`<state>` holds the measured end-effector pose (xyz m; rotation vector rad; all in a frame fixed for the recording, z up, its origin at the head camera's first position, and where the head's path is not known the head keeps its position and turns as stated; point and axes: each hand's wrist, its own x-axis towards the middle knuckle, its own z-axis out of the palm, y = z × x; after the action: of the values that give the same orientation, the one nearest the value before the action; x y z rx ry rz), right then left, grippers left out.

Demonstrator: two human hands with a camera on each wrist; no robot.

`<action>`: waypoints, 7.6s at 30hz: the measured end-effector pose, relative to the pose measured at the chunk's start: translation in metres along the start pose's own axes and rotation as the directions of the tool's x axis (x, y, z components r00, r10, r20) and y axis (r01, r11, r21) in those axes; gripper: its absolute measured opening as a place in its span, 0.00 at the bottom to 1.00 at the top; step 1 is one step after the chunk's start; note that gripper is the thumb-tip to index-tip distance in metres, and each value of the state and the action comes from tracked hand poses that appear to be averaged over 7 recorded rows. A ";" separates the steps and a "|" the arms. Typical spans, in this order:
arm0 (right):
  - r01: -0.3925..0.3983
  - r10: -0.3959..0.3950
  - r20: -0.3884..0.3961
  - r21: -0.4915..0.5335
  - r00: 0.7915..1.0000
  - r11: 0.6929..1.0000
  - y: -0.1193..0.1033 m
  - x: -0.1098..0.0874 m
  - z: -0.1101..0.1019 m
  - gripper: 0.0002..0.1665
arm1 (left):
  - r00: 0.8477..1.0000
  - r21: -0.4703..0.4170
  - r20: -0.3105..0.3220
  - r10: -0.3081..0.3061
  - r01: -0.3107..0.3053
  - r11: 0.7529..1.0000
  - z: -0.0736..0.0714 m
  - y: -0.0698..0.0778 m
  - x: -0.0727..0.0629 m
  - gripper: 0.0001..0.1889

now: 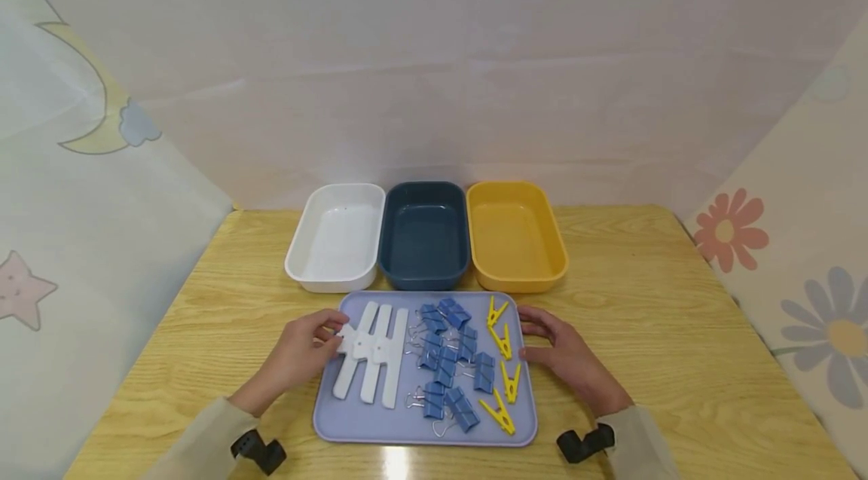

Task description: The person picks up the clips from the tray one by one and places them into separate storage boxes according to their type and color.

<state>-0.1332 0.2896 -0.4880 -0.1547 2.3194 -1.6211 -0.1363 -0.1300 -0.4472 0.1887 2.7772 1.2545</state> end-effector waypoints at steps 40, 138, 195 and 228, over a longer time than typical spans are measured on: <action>0.015 -0.015 0.000 -0.020 1.000 1.000 0.001 0.001 0.002 0.43 | 0.998 -0.051 -0.039 -0.048 0.046 0.998 -0.009 -0.007 0.002 0.12; -0.013 0.013 -0.017 0.008 1.000 1.000 0.001 0.001 0.003 0.41 | 0.985 -0.349 0.007 -0.171 0.163 0.923 -0.039 0.018 0.024 0.15; 0.005 -0.004 -0.009 0.071 1.000 0.997 0.004 0.000 0.005 0.39 | 0.989 -0.396 -0.003 -0.145 0.132 0.909 -0.055 0.023 0.055 0.17; -0.001 0.003 -0.025 0.053 1.000 0.999 0.005 0.001 0.005 0.40 | 0.986 -0.423 -0.006 -0.166 0.148 0.894 -0.059 0.026 0.075 0.18</action>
<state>-0.1321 0.2870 -0.4940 -0.1210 2.2922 -1.6908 -0.2163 -0.1453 -0.3915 -0.0940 2.4115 1.7836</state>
